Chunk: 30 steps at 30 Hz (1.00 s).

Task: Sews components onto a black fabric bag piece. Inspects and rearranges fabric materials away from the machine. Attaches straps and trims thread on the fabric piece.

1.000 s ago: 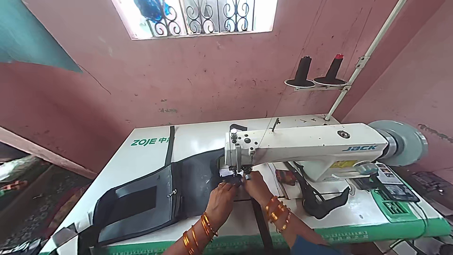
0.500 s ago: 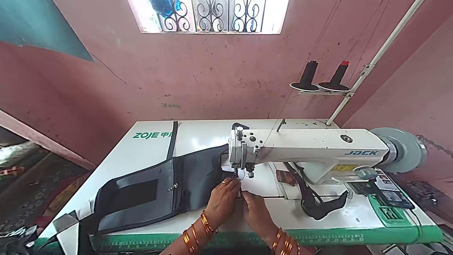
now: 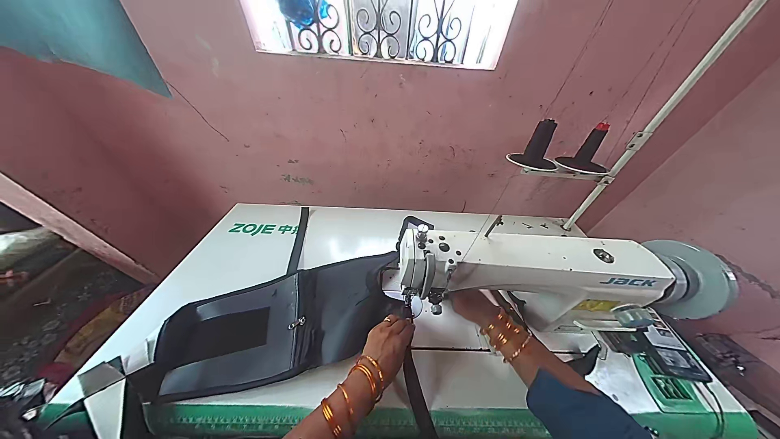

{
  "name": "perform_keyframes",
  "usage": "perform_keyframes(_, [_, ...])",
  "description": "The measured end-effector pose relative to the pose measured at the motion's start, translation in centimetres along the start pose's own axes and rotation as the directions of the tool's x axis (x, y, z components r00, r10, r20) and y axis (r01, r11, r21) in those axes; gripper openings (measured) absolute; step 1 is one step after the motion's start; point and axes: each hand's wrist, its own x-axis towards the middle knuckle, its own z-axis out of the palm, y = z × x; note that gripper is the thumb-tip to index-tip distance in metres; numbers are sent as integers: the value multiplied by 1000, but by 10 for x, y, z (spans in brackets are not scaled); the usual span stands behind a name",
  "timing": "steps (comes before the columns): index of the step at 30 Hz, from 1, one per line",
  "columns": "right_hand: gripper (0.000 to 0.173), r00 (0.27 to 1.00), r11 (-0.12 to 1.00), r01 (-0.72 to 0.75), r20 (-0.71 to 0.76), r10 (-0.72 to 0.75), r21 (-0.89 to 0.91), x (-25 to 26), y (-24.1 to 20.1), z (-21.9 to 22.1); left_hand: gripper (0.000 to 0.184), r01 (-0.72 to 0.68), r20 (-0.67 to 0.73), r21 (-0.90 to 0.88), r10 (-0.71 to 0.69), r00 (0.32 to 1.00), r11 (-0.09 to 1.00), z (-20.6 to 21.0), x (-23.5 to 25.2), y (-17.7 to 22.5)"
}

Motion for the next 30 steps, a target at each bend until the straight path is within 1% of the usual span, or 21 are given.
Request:
perform_keyframes(2, [26,973,979,187,119,-196,79,-8,-24,2,21,6,52,-36,-4,999,999,-4,4,-5])
perform_keyframes(4, [29,960,964,207,158,-233,165,-15,-38,11,20,17,93,-92,-8,996,996,-8,8,-13])
perform_keyframes(6, [25,966,960,219,98,-239,176,-22,-42,16,23,60,74,-202,-46,996,977,-12,11,-19])
perform_keyframes(8, [19,980,958,196,-10,-198,207,-25,-46,26,23,67,-13,-279,-74,997,958,-11,12,-27])
perform_keyframes(11, [19,992,960,99,-103,-74,262,-19,-54,36,23,0,-79,-253,-21,997,967,-5,11,-35])
perform_keyframes(13, [31,982,956,-84,-138,127,281,-11,-55,23,22,-69,-43,-180,62,997,981,-2,10,-31])
perform_keyframes(14, [39,962,929,-237,-67,266,283,-12,-55,3,21,-89,-12,-141,89,996,986,-1,8,-26])
perform_keyframes(15, [44,938,901,-340,32,345,271,-18,-50,-17,20,-99,16,-105,101,995,990,-1,6,-20])
perform_keyframes(16, [45,942,924,-245,-153,298,295,-19,-29,-9,19,-106,23,-59,107,994,993,0,7,-15])
perform_keyframes(17, [44,886,948,-80,-415,209,307,-16,-12,9,19,-106,20,-22,107,994,994,0,8,-12])
perform_keyframes(18, [43,913,927,-118,-328,242,357,-22,-18,-2,19,-101,17,4,101,995,995,-1,7,-10])
perform_keyframes(19, [42,939,933,-175,-233,254,314,-27,-26,-7,20,-94,13,27,94,995,995,0,6,-7])
perform_keyframes(20, [40,944,939,-169,-226,242,300,-31,-26,1,20,-89,15,37,89,996,995,1,4,-5])
perform_keyframes(21, [33,925,945,-93,-324,198,313,-43,-23,15,21,-86,20,37,85,996,996,2,3,-6])
perform_keyframes(22, [26,864,951,14,-483,144,309,-62,-17,31,22,-87,19,34,86,996,996,3,3,-6])
perform_keyframes(23, [23,743,961,84,-659,116,263,-83,-7,44,23,-89,15,33,88,996,996,4,3,-6])
perform_keyframes(24, [23,615,972,64,-776,140,226,-106,5,49,23,-84,11,30,83,996,996,5,3,-5])
perform_keyframes(25, [22,524,971,-29,-824,218,239,-131,19,47,22,-76,3,30,76,997,997,6,2,-3])
perform_keyframes(27, [19,427,884,-310,-779,459,351,-176,50,36,24,-47,-4,36,47,999,998,6,0,-2])
perform_keyframes(29, [30,346,716,-526,-654,673,458,-199,85,26,30,11,1,32,-11,1000,999,6,-1,1])
perform_keyframes(30, [37,336,629,-586,-552,763,511,-203,99,22,32,39,-1,20,-39,999,999,6,-1,3])
